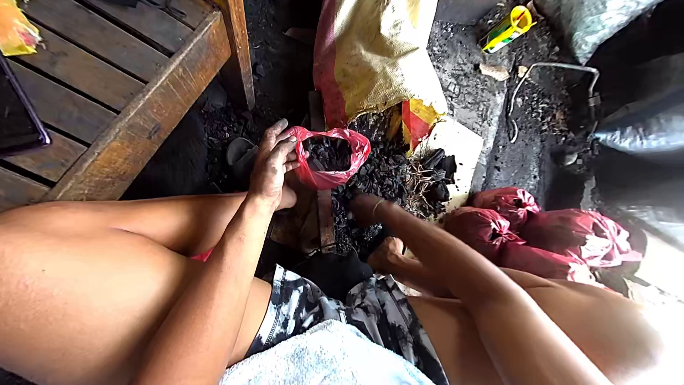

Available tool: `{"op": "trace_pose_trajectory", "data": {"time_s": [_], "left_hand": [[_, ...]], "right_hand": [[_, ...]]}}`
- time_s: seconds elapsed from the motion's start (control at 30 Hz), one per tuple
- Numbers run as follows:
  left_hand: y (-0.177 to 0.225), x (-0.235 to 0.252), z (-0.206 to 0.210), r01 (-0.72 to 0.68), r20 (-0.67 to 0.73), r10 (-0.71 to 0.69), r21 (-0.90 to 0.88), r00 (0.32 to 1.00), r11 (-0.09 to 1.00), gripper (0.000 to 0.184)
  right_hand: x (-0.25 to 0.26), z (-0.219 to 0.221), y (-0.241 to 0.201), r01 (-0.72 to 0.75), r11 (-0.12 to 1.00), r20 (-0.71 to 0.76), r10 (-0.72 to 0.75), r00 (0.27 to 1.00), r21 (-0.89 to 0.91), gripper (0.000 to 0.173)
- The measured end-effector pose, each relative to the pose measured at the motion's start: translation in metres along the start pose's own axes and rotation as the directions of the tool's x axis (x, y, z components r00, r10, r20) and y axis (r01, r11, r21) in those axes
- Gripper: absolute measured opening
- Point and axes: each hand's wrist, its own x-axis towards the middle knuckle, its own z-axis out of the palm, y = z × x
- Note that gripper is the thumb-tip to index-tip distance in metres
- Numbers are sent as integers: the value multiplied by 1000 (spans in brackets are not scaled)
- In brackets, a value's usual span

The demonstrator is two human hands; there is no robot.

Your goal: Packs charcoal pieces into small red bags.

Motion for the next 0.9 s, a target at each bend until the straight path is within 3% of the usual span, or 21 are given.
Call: {"op": "trace_pose_trajectory", "data": {"time_s": [0.07, 0.13, 0.2, 0.3, 0.37, 0.43, 0.57, 0.73, 0.9], "left_hand": [[0, 0, -2, 1, -2, -1, -7, 1000, 1000, 52], [1, -3, -6, 15, -20, -15, -9, 1000, 1000, 52], [4, -3, -4, 23, -48, -25, -31, 999, 999, 50], [3, 0, -1, 29, -76, -33, -51, 997, 998, 50], [4, 1, -2, 36, -78, -41, -58, 996, 998, 51], [5, 0, -3, 33, -93, -37, -47, 995, 998, 50], [1, 3, -4, 18, -70, -21, -41, 997, 999, 51], [0, 4, 2, 5, -21, -5, -8, 1000, 1000, 51], [-1, 2, -1, -22, -24, 22, -6, 999, 1000, 51]], "right_hand": [[6, 66, -6, 105, 993, -40, -107, 993, -52, 53], [0, 109, -12, 157, 986, -69, -160, 985, -52, 61], [-5, 138, -10, 159, 986, -188, -164, 968, -41, 49], [-3, 156, -8, 150, 985, -309, -170, 936, -89, 46], [-2, 155, -13, 98, 995, -316, -102, 943, -30, 46], [-5, 137, -24, 1, 999, -222, 11, 975, 50, 57], [5, 129, -15, 30, 992, -228, -58, 972, -124, 53], [23, 115, -7, -110, 992, -279, 90, 956, -57, 44], [28, 115, -5, -80, 997, -215, 74, 974, -20, 50]]}}
